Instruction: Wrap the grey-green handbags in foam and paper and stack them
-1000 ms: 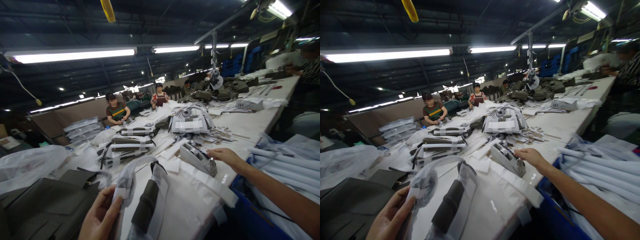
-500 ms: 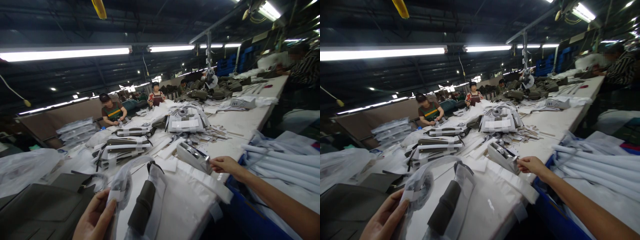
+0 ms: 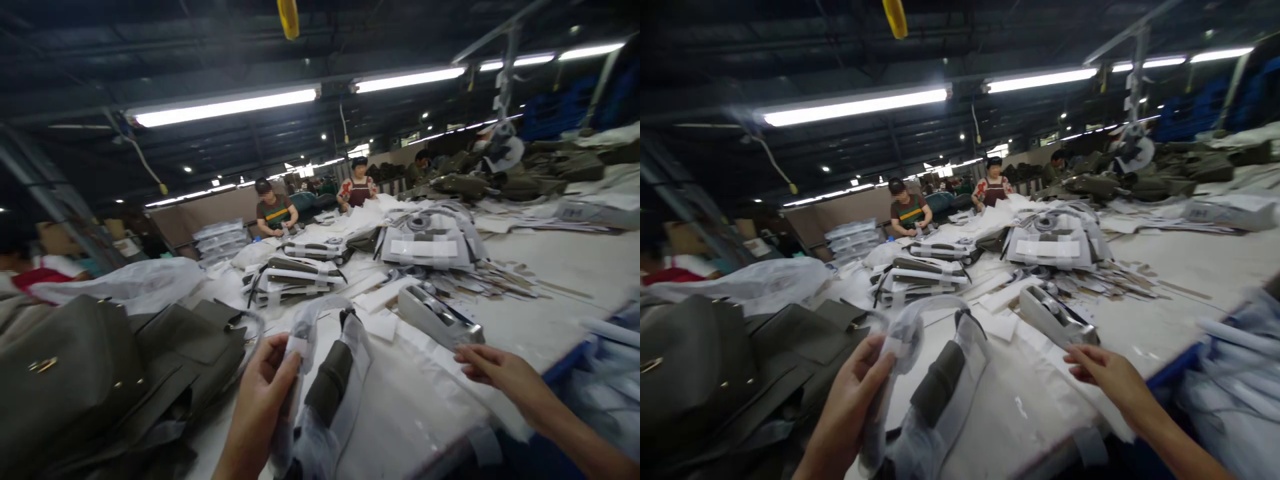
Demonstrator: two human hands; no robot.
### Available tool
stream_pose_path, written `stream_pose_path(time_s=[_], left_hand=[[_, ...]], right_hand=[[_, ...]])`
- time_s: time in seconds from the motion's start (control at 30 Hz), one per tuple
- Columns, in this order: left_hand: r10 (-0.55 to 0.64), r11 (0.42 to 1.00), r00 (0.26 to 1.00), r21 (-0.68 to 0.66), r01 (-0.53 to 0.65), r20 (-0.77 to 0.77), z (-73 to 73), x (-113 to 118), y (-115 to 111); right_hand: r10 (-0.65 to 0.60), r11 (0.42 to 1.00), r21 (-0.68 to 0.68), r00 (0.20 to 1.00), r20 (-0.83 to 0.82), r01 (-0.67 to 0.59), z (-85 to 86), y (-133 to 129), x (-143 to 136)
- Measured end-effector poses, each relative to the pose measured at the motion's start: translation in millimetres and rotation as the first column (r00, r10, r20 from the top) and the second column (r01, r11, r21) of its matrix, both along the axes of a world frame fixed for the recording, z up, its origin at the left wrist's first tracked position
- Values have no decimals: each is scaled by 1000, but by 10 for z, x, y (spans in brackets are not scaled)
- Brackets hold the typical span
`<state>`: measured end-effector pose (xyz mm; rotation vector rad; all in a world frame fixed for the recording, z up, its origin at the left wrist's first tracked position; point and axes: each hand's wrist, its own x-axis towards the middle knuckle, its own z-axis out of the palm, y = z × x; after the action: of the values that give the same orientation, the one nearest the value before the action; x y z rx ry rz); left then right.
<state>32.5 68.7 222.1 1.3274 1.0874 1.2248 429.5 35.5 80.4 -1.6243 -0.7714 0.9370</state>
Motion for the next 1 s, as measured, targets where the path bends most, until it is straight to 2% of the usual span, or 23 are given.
stream_pose_path(time_s=[0.07, 0.13, 0.23, 0.33, 0.4, 0.5, 0.6, 0.73, 0.8, 0.9, 1.0], left_hand=[[-46, 998, 999, 38, 46, 7, 0, 28, -9], [-64, 995, 998, 74, 63, 9, -17, 45, -10], [-54, 990, 999, 127, 54, -6, -57, 50, -13], [-48, 979, 998, 196, 57, -51, -68, 51, -27], [-41, 969, 995, 241, 61, -91, -53, 56, -46], [6, 957, 991, 290, 33, -133, -25, 61, -75], [40, 951, 985, 310, 14, -166, -17, 47, -94], [-71, 965, 994, 246, 88, -77, -26, 25, -107], [-124, 974, 992, 192, 124, -9, -20, 30, -106], [-180, 978, 981, 114, 172, 66, 7, 45, -97], [-167, 984, 979, 80, 158, 113, 38, 51, -84]], right_hand=[[120, 990, 62, 988, 94, -126, 226, 9, -377], [238, 947, 173, 953, 185, -270, 546, -9, -826], [453, 808, 338, 876, 168, -483, 1047, -51, -1480], [560, 697, 458, 817, 134, -552, 1387, -28, -1937], [557, 677, 481, 815, 158, -557, 1500, 30, -2113], [527, 687, 451, 818, 230, -570, 1570, 133, -2230], [530, 714, 362, 800, 280, -599, 1592, 200, -2238], [566, 753, 234, 786, 249, -616, 1522, 265, -2191], [578, 756, 248, 796, 181, -606, 1438, 311, -2175], [560, 754, 345, 821, 106, -559, 1312, 366, -2157], [469, 786, 382, 871, 146, -487, 1240, 358, -2130]])
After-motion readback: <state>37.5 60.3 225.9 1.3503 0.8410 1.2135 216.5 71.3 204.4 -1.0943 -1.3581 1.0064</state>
